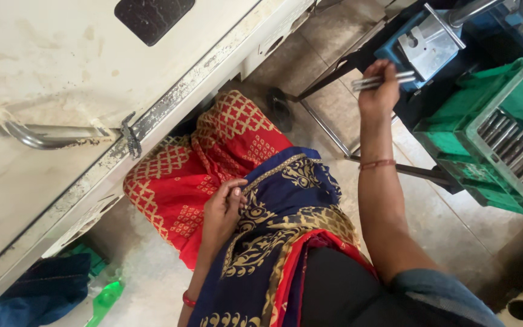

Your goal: The person uses a T-handle wrench to loosen and remove a bolt from the bottom of a large white machine. They open the machine door, reach inside to adjust a component, and then close the door. Finally, they reinsert the bolt and tighten it back into place.

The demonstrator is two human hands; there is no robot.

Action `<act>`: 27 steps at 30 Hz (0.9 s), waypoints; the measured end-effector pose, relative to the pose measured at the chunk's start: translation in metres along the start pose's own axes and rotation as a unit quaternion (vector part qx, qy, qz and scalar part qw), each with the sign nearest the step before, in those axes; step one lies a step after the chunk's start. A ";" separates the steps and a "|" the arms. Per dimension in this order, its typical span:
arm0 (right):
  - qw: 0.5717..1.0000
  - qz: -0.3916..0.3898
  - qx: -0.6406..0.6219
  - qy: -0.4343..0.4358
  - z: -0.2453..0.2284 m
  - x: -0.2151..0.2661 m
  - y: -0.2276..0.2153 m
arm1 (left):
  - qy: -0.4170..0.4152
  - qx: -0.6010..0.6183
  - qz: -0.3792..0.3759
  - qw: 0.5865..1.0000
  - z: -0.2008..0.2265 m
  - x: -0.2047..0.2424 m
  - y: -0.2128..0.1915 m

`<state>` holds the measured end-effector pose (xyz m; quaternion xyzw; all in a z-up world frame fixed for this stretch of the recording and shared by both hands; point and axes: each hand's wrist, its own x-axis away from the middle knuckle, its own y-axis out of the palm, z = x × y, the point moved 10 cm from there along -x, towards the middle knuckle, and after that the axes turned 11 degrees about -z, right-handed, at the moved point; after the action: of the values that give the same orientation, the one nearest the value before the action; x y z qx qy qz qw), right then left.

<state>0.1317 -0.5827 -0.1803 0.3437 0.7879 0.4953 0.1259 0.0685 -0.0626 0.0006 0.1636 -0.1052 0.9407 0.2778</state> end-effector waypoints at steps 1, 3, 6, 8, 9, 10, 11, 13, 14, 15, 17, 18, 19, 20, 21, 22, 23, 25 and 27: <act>0.999 0.039 0.009 0.019 0.004 0.014 -0.005 | -0.001 -0.008 -0.001 1.000 0.001 -0.001 0.000; 0.991 0.117 0.025 0.058 0.009 0.045 -0.016 | -0.005 -0.024 -0.002 1.000 0.002 -0.002 0.000; 0.996 0.015 0.071 -0.060 -0.029 0.062 0.013 | 0.006 -0.039 -0.002 0.999 0.006 -0.002 -0.001; 0.923 -0.039 0.292 -0.248 -0.081 0.085 0.043 | 0.016 -0.049 -0.001 0.999 0.011 -0.005 -0.003; 0.888 -0.032 0.331 -0.317 -0.100 0.091 0.049 | 0.020 -0.053 -0.001 0.998 0.012 -0.005 -0.003; 0.846 -0.027 0.369 -0.384 -0.117 0.098 0.055 | 0.015 -0.054 -0.001 0.998 0.011 -0.006 -0.004; 0.821 -0.020 0.400 -0.406 -0.126 0.100 0.054 | 0.011 -0.054 -0.002 0.998 0.011 -0.007 -0.003; 0.767 -0.006 0.457 -0.450 -0.140 0.101 0.051 | 0.008 -0.047 -0.006 0.999 0.010 -0.010 -0.001; 0.750 0.019 0.486 -0.449 -0.144 0.099 0.044 | 0.010 -0.039 -0.009 0.999 0.011 -0.011 0.001; 0.732 0.042 0.513 -0.446 -0.143 0.098 0.036 | 0.012 -0.031 -0.009 0.999 0.011 -0.011 0.002; 0.715 0.090 0.551 -0.420 -0.142 0.095 0.018 | 0.018 -0.031 -0.015 0.999 0.013 -0.009 0.004; 0.716 0.115 0.562 -0.397 -0.142 0.094 0.008 | 0.021 -0.031 -0.016 0.999 0.014 -0.009 0.004; 0.716 0.140 0.574 -0.372 -0.141 0.094 -0.002 | 0.013 -0.038 -0.012 0.999 0.013 -0.007 0.004; 0.723 0.124 0.561 -0.382 -0.140 0.097 -0.004 | 0.006 -0.045 -0.009 0.999 0.011 -0.006 0.003; 0.729 0.110 0.548 -0.395 -0.142 0.100 -0.004 | 0.000 -0.051 -0.009 0.999 0.011 -0.008 0.003; 0.735 0.095 0.534 -0.408 -0.143 0.102 -0.001 | -0.006 -0.054 -0.005 0.999 0.010 -0.009 0.002; 0.739 0.103 0.540 -0.390 -0.141 0.103 0.000 | -0.014 -0.056 -0.003 0.998 0.007 -0.010 0.001; 0.746 0.119 0.552 -0.352 -0.135 0.107 0.006 | -0.021 -0.061 -0.003 0.998 0.003 -0.011 -0.002; 0.756 0.050 0.522 -0.392 -0.137 0.116 0.034 | -0.018 -0.064 -0.004 0.998 0.001 -0.014 -0.004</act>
<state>-0.0135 -0.5912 -0.0690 0.5589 0.7876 -0.1656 0.1998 0.0816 -0.0662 -0.0033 0.1631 -0.1699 0.9277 0.2898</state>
